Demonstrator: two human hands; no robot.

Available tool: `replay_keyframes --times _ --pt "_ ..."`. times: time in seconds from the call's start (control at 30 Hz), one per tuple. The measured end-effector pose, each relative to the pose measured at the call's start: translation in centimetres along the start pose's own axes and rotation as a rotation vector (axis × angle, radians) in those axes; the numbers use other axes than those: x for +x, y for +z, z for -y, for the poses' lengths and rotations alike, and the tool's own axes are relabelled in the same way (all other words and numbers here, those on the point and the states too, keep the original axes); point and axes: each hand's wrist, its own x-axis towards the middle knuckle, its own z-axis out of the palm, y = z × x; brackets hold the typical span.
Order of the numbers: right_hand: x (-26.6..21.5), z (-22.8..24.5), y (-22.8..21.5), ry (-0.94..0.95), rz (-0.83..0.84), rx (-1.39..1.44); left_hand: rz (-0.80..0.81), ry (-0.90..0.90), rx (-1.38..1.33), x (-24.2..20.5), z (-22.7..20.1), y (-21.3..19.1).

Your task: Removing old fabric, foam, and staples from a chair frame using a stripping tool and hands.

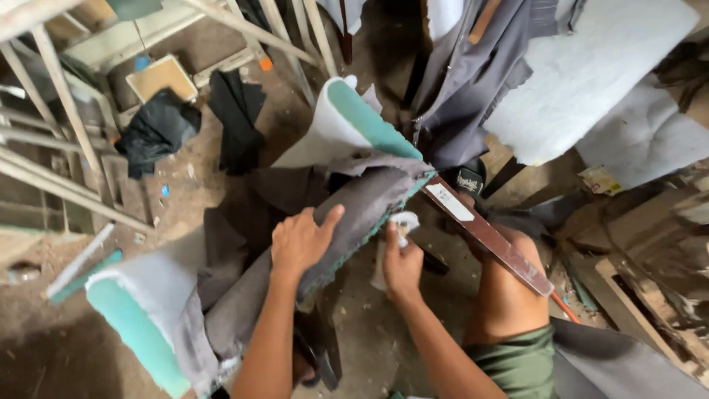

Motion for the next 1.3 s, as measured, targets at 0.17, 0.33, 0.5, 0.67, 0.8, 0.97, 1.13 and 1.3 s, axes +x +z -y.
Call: replay_keyframes --times 0.17,0.33,0.5,0.67,0.8,0.97,1.13,1.3 --pt "-2.4 4.2 -0.8 -0.180 -0.019 -0.572 -0.135 0.042 0.009 -0.5 0.0 0.7" --pt "1.4 2.1 -2.5 -0.340 -0.092 -0.759 -0.041 0.148 0.040 -0.1 -0.4 -2.5" --pt "-5.0 6.9 -1.8 0.084 0.123 -0.060 0.058 0.149 -0.096 1.7 2.1 -2.7" --pt "-7.9 7.7 1.0 0.276 0.137 0.235 -0.283 0.441 -0.255 1.9 3.5 -0.8" --pt "-8.4 11.0 3.2 0.464 0.073 0.581 -0.201 0.540 -0.322 0.3 1.2 -2.4" --pt "-8.1 13.7 4.1 0.460 0.042 0.674 -0.178 0.419 -0.655 0.2 2.6 -1.9" --pt "-6.0 9.0 3.3 0.227 0.083 0.326 -0.518 0.672 -0.427 -5.1 -0.7 -1.0" --pt "-4.7 8.2 -1.1 0.165 0.149 -0.148 0.064 0.294 -0.112 -10.4 -4.2 6.1"
